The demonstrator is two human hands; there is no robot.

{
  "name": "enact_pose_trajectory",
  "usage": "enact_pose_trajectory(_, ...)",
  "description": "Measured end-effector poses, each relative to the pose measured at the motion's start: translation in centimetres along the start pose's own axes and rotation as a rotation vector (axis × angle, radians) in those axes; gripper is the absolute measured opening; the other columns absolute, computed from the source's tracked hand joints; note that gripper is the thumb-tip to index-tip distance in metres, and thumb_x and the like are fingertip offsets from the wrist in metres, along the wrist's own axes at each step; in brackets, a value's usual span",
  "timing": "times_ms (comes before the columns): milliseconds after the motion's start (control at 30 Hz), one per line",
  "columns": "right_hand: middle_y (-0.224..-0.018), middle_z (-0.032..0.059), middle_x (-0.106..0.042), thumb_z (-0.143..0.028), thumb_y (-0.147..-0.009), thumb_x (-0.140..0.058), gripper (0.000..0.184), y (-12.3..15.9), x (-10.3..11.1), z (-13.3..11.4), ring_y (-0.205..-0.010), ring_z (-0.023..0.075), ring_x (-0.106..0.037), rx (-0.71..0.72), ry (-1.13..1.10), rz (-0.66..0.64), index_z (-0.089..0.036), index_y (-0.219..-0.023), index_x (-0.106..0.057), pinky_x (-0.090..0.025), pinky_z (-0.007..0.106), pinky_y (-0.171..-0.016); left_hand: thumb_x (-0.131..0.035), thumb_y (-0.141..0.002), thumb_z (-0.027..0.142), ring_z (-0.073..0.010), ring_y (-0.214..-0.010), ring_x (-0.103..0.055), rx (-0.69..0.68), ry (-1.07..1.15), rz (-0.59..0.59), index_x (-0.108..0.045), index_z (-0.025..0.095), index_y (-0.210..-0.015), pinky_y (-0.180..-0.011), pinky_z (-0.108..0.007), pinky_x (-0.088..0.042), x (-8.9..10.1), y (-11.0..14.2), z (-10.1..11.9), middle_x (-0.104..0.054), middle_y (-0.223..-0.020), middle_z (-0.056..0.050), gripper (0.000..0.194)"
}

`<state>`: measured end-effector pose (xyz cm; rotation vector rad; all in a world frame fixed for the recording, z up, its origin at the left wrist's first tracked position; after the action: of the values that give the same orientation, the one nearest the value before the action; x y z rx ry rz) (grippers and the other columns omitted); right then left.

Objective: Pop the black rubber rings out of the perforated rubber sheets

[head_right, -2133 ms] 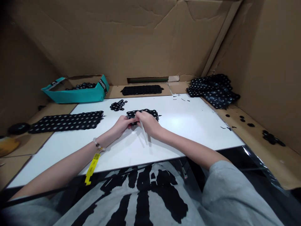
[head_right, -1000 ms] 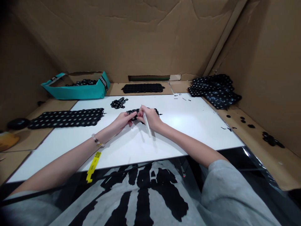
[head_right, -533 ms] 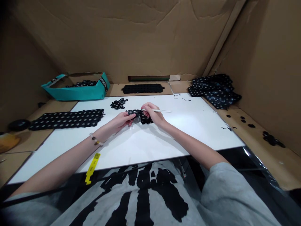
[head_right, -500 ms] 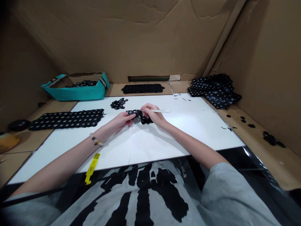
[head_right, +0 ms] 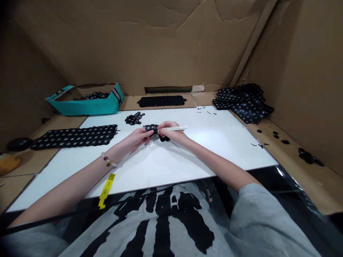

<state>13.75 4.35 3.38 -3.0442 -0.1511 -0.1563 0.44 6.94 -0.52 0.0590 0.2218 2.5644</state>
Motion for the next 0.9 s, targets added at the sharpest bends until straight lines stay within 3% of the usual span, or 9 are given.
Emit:
enact_pose_trajectory(233, -0.068, 0.0003, -0.067, -0.023, -0.069, -0.06, 0.011, 0.3, 0.0, 0.2, -0.061, 0.0133, -0.06, 0.009, 0.223, -0.003, -0.017, -0.077, -0.065, -0.046, 0.023, -0.057, -0.076, -0.072, 0.04, -0.0068, -0.044, -0.037, -0.01, -0.089, 0.077, -0.057, 0.015, -0.064, -0.045, -0.024, -0.021, 0.8, -0.3, -0.6, -0.046, -0.05, 0.003, 0.033)
enact_pose_trajectory(367, -0.072, 0.0004, -0.069, -0.024, -0.071, -0.058, 0.011, 0.6, -0.2, -0.6, -0.068, 0.0144, -0.061, 0.085, 0.354, 0.019, -0.018, -0.075, -0.066, -0.043, 0.023, -0.061, -0.075, -0.073, 0.039, -0.0069, -0.045, -0.036, -0.003, -0.122, 0.128, -0.056, 0.015, -0.064, -0.045, -0.023, -0.02, 1.0, -0.1, -0.7, -0.047, -0.05, 0.003, 0.033)
enact_pose_trajectory(567, -0.072, -0.0014, -0.067, -0.026, -0.075, -0.054, 0.013, 1.0, -0.4, -1.5, -0.068, 0.014, -0.059, 0.189, 0.506, 0.062, -0.019, -0.078, -0.064, -0.039, 0.024, -0.061, -0.079, -0.071, 0.039, -0.0065, -0.046, -0.035, 0.06, -0.095, 0.059, -0.047, 0.017, -0.059, -0.046, -0.023, -0.021, 0.1, 0.3, -0.3, -0.042, -0.051, 0.004, 0.041)
enact_pose_trajectory(900, -0.075, -0.0003, -0.067, -0.028, -0.079, -0.054, 0.013, 0.4, -0.9, -1.3, -0.068, 0.0146, -0.058, 0.24, 0.509, 0.023, -0.02, -0.08, -0.064, -0.041, 0.026, -0.065, -0.081, -0.071, 0.036, -0.0089, -0.053, -0.045, 0.133, 0.026, -0.085, -0.055, 0.015, -0.064, -0.051, -0.023, -0.034, -0.1, 0.5, -0.2, -0.05, -0.058, 0.001, 0.034)
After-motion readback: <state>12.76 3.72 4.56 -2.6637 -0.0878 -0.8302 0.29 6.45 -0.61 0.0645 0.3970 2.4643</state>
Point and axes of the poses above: each hand's wrist, its own y-axis away from the middle knuckle, its own x-axis out of the back of the hand, z = x × y, the point moved 10 cm from there along -y, towards the middle knuckle
